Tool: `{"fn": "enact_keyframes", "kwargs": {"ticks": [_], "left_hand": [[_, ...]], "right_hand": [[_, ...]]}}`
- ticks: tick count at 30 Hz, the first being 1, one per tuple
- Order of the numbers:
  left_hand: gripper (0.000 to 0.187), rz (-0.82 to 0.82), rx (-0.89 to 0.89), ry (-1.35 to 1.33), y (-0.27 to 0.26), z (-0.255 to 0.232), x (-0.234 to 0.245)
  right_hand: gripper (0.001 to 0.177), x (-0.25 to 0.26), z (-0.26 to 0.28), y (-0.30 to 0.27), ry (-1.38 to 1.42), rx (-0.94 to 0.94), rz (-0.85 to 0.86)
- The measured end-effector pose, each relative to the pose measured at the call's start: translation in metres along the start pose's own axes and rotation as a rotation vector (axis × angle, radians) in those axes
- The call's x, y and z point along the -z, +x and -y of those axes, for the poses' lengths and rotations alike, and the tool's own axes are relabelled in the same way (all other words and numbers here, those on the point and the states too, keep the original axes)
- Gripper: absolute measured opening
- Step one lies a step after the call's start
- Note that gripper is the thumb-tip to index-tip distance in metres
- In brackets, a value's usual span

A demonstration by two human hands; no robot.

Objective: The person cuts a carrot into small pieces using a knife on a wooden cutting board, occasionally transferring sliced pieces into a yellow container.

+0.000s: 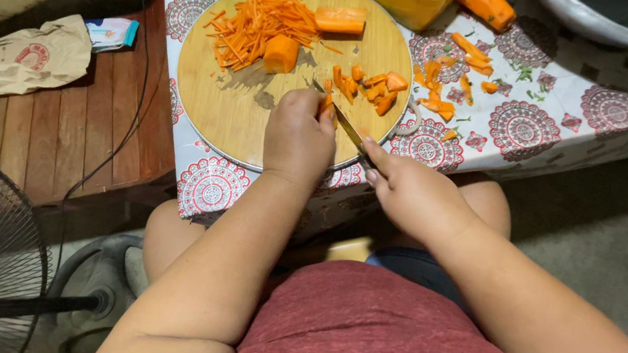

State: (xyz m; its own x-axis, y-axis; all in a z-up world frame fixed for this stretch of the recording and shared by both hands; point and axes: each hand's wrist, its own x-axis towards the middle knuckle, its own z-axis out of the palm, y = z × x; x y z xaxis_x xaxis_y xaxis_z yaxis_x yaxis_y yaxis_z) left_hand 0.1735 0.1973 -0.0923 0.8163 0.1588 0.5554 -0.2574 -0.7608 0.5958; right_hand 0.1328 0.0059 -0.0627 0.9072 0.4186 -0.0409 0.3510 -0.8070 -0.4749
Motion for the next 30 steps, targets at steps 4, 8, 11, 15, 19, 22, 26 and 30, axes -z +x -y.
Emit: {"fn": "enact_keyframes", "kwargs": {"ticks": [4,8,11,15,19,22,26,30], "left_hand": [[0.012,0.029,0.043,-0.005,-0.001,0.000,0.001],[0.013,0.007,0.002,0.011,-0.003,0.005,0.001],[0.013,-0.042,-0.036,0.017,-0.003,0.008,-0.002],[0.009,-0.012,-0.005,0.009,-0.004,0.008,-0.002],[0.008,-0.001,0.007,0.029,-0.003,0.005,0.000],[0.008,0.000,0.011,0.025,-0.003,0.002,0.001],[0.009,0.012,-0.009,0.046,-0.003,0.003,0.001],[0.007,0.028,-0.027,0.037,0.000,0.006,0.000]], "right_hand": [[0.050,-0.002,-0.009,-0.009,0.150,0.130,-0.126],[0.052,0.004,0.001,-0.018,0.121,0.090,-0.123],[0.050,0.007,0.008,-0.021,0.080,0.090,-0.143],[0.048,0.010,0.014,-0.021,0.053,0.095,-0.128],[0.050,0.015,0.015,-0.027,0.064,0.063,-0.124],[0.047,0.012,0.016,-0.026,0.088,0.097,-0.143],[0.048,0.011,0.014,-0.023,0.103,0.092,-0.108],[0.048,0.014,0.016,-0.020,0.062,0.059,-0.071]]}}
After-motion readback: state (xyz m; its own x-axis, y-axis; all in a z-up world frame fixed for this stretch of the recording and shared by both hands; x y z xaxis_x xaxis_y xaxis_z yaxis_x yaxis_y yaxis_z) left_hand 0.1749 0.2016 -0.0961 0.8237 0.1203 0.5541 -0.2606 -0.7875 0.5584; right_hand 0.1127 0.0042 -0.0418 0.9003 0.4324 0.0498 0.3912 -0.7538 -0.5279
